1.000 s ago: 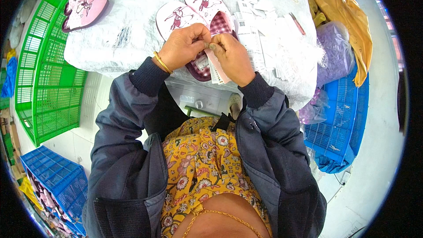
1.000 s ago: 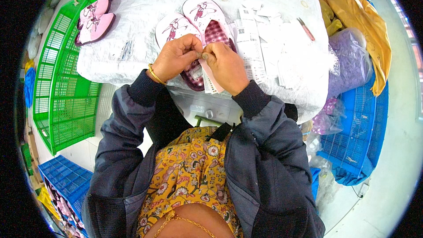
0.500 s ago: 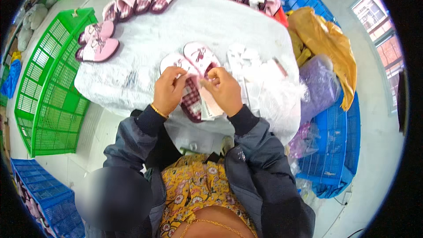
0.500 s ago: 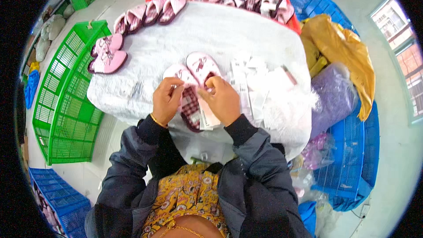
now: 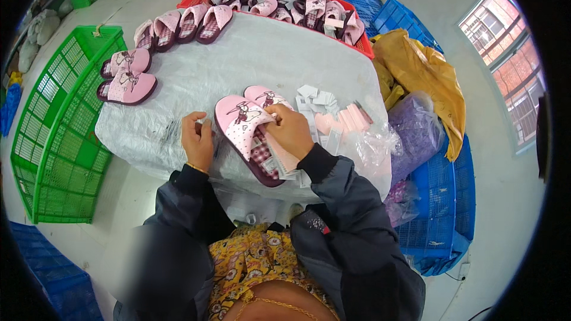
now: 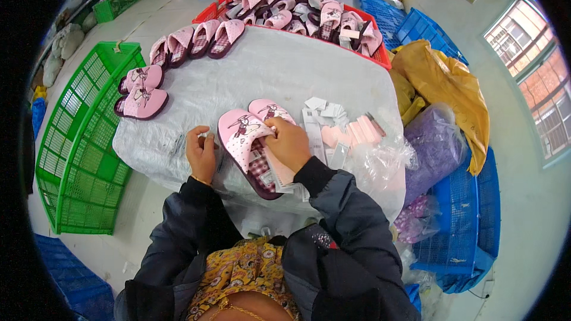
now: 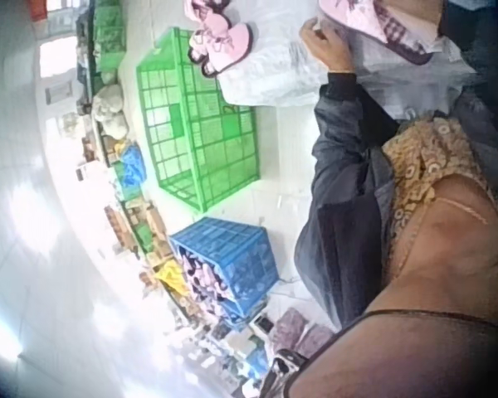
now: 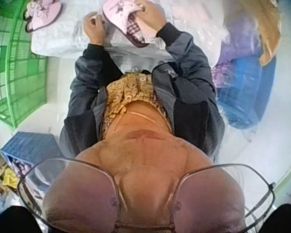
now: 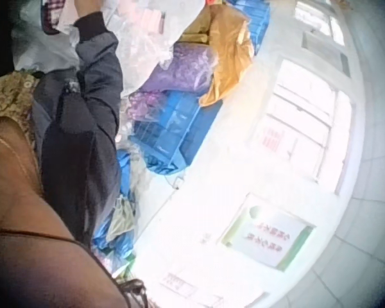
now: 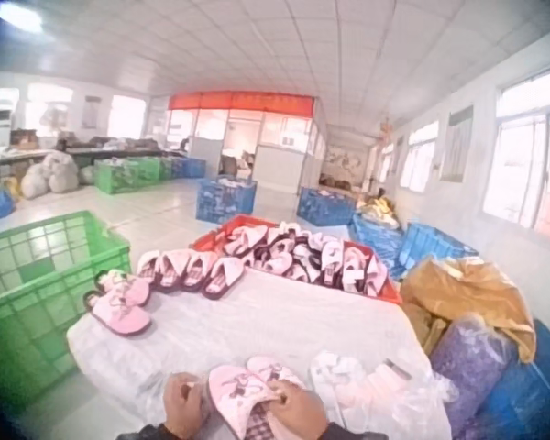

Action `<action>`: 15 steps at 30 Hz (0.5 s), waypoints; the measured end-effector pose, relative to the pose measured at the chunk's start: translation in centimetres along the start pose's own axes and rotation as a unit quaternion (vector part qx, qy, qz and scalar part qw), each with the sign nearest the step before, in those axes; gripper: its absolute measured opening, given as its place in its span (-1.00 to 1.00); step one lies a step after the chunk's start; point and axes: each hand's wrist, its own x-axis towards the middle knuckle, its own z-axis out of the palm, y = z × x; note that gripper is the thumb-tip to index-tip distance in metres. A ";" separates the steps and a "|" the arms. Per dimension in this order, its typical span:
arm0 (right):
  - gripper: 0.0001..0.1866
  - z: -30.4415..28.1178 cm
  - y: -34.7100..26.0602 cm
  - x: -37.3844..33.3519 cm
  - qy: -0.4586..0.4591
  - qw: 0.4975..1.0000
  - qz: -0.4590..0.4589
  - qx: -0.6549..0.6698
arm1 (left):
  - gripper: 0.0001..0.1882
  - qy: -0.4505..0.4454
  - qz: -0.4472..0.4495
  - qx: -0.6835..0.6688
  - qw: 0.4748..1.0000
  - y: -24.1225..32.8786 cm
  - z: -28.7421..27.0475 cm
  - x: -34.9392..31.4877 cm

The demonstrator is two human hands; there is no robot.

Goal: The person repeatedly picks up small white price tags and attaches them to pairs of pink slippers on a table. They handle the slippers and tags by hand, placing each tagged pair aside after attachment.

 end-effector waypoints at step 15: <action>-0.70 -24.1 10.4 27.8 0.307 0.898 -0.073 -0.308 | -0.79 -0.038 -0.046 -0.009 0.998 0.0 0.3 -0.4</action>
